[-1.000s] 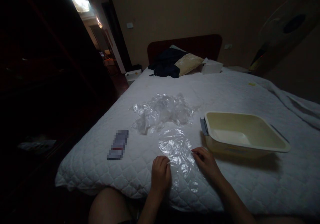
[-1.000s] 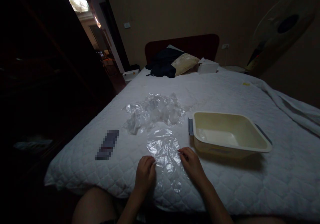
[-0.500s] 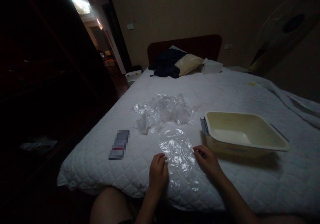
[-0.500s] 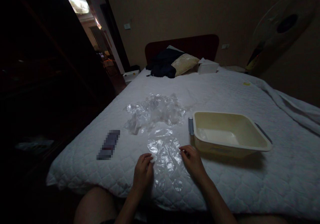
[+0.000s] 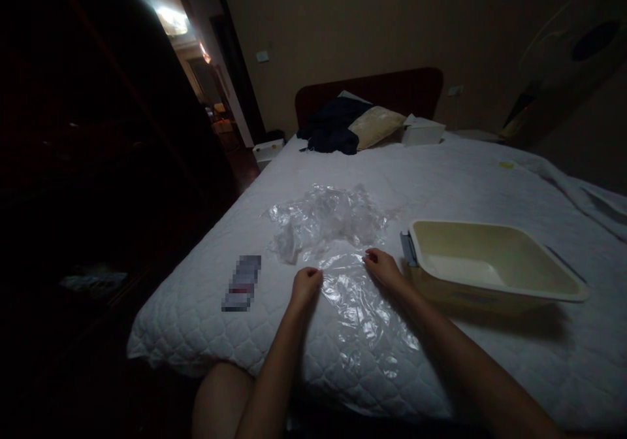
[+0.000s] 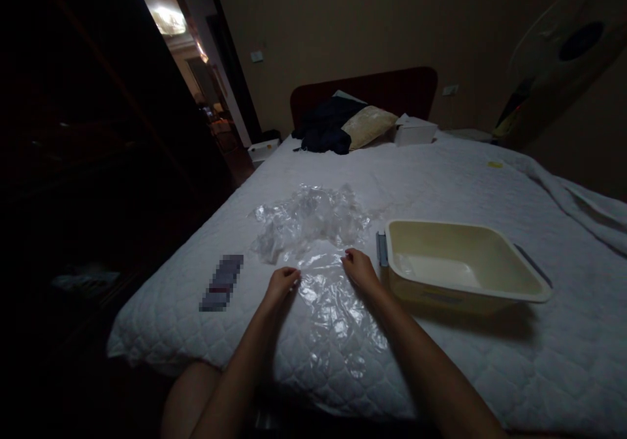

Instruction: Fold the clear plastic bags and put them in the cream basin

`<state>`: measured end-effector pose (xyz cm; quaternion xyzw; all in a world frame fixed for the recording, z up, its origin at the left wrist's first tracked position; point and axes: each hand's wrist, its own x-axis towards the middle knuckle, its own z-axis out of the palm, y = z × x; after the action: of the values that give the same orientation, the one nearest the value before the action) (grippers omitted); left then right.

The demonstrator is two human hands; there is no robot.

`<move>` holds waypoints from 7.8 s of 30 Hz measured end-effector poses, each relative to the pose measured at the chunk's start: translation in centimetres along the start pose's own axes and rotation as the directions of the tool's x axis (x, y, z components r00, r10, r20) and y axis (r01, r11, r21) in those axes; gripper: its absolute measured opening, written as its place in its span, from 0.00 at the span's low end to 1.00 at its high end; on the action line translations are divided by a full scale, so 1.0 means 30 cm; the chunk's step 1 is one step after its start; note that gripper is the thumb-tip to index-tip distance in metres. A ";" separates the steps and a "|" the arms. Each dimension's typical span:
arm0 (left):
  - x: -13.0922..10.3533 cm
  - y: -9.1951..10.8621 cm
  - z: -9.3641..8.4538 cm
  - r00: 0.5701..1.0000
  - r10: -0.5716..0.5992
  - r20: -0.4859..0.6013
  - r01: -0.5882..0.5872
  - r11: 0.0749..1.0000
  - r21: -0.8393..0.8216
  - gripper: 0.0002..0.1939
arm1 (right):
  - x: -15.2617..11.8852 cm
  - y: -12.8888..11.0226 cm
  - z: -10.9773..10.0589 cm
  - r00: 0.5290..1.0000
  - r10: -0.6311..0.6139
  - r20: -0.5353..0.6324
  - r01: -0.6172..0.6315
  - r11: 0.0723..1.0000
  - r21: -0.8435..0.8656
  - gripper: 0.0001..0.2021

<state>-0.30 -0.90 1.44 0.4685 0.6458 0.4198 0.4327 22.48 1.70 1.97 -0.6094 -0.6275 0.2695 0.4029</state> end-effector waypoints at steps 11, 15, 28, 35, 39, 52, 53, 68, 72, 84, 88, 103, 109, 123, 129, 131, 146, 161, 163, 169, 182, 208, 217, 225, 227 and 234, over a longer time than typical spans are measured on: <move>0.027 0.053 0.008 0.989 -0.147 -0.024 0.139 0.970 -0.202 0.08 | 0.105 0.043 0.062 0.993 0.116 0.025 -0.119 0.983 0.139 0.09; 0.026 0.046 0.014 0.994 -0.106 -0.041 0.092 0.964 -0.248 0.09 | 0.095 0.037 0.046 0.995 0.081 0.053 -0.090 0.975 0.204 0.09; 0.013 0.009 0.010 0.987 0.155 -0.045 -0.161 0.965 -0.207 0.06 | -0.003 0.015 -0.028 0.993 -0.117 0.015 0.109 0.957 0.270 0.16; 0.010 -0.008 0.018 0.973 0.225 -0.042 -0.228 0.969 -0.092 0.05 | -0.025 0.019 -0.053 0.992 -0.119 0.031 0.111 0.976 0.186 0.07; -0.005 -0.018 0.000 0.955 0.293 -0.040 -0.291 0.956 0.035 0.07 | -0.051 0.022 -0.069 0.984 -0.161 0.080 0.152 0.982 0.111 0.06; -0.117 0.021 -0.049 0.779 0.551 0.301 -0.601 0.516 0.610 0.11 | -0.104 0.035 -0.120 0.850 -0.456 0.263 0.514 0.826 -0.230 0.07; -0.122 0.022 -0.048 0.778 0.552 0.302 -0.602 0.514 0.611 0.12 | -0.108 0.036 -0.121 0.848 -0.461 0.262 0.519 0.823 -0.233 0.08; -0.199 -0.020 -0.027 0.644 0.642 0.416 -0.728 0.346 0.592 0.22 | -0.159 -0.052 -0.081 0.840 -0.470 0.271 0.533 0.810 -0.245 0.19; -0.198 -0.025 -0.018 0.661 0.579 0.478 -0.724 0.321 0.611 0.22 | -0.176 -0.068 -0.026 0.780 -0.457 0.427 0.588 0.768 -0.254 0.22; -0.195 -0.020 -0.013 0.672 0.619 0.407 -0.715 0.399 0.573 0.18 | -0.158 -0.064 -0.030 0.845 -0.431 0.316 0.497 0.851 -0.168 0.18; -0.185 -0.005 -0.017 0.709 0.662 0.241 -0.663 0.510 0.548 0.15 | -0.102 -0.040 -0.066 0.918 -0.358 0.171 0.373 0.925 -0.067 0.14; -0.013 -0.053 -0.013 0.988 0.146 0.043 -0.147 0.988 0.039 0.11 | 0.003 0.136 -0.045 0.992 0.045 0.114 -0.061 0.988 0.142 0.09; -0.005 -0.046 -0.005 0.987 0.113 0.110 -0.112 0.994 -0.012 0.11 | 0.012 0.140 -0.032 0.989 0.053 0.137 -0.075 0.983 0.166 0.07; 0.001 -0.034 0.017 0.985 0.107 0.137 -0.082 0.981 -0.174 0.10 | -0.022 0.060 -0.070 0.996 0.034 0.080 -0.055 0.960 0.276 0.07; 0.007 -0.021 0.015 0.981 0.188 0.056 -0.180 0.977 -0.117 0.05 | -0.034 0.055 -0.064 0.994 0.082 0.068 -0.102 0.915 0.391 0.11; 0.007 -0.015 0.012 0.978 0.205 0.037 -0.200 0.974 -0.104 0.04 | -0.037 0.052 -0.066 0.993 0.080 0.085 -0.109 0.903 0.417 0.11; -0.047 -0.041 -0.002 0.913 0.380 0.148 -0.381 0.924 -0.023 0.20 | -0.088 0.079 -0.071 0.997 0.076 0.013 -0.075 0.918 0.389 0.13; -0.098 -0.016 0.018 0.837 0.541 0.078 -0.547 0.830 0.105 0.11 | -0.161 0.055 -0.097 0.999 -0.040 0.004 0.035 0.920 0.390 0.07; -0.109 -0.014 0.018 0.827 0.556 0.086 -0.563 0.816 0.135 0.12 | -0.172 0.061 -0.100 0.997 -0.077 -0.005 0.074 0.928 0.365 0.06; -0.144 -0.014 0.002 0.803 0.564 0.195 -0.594 0.784 0.180 0.14 | -0.218 0.069 -0.125 0.961 -0.278 0.005 0.272 0.944 0.186 0.03; -0.119 -0.041 0.041 0.884 0.437 0.164 -0.450 0.892 0.049 0.17 | -0.219 0.056 -0.117 0.989 -0.126 0.072 0.112 0.980 0.165 0.09; -0.156 -0.015 -0.053 0.605 0.656 0.452 -0.795 0.462 0.393 0.12 | -0.230 0.024 -0.165 0.817 -0.534 0.220 0.564 0.818 -0.112 0.08; -0.177 -0.038 -0.074 0.482 0.661 0.576 -0.868 0.270 0.417 0.15 | -0.263 0.036 -0.173 0.663 -0.670 0.335 0.748 0.610 -0.261 0.10; -0.201 -0.049 -0.109 0.454 0.583 0.674 -0.887 0.223 0.404 0.22 | -0.303 0.032 -0.198 0.617 -0.692 0.376 0.787 0.556 -0.267 0.11; -0.215 -0.047 -0.117 0.452 0.600 0.660 -0.888 0.232 0.398 0.25 | -0.310 0.028 -0.198 0.604 -0.684 0.409 0.797 0.524 -0.300 0.10; -0.262 -0.016 -0.089 0.380 0.604 0.701 -0.922 0.187 0.339 0.26 | -0.323 0.006 -0.184 0.666 -0.622 0.411 0.745 0.580 -0.329 0.09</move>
<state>-1.50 -8.99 3.03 0.9311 0.3032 0.1920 0.0647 26.53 -8.63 3.03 -0.3560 -0.9052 0.0053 0.2319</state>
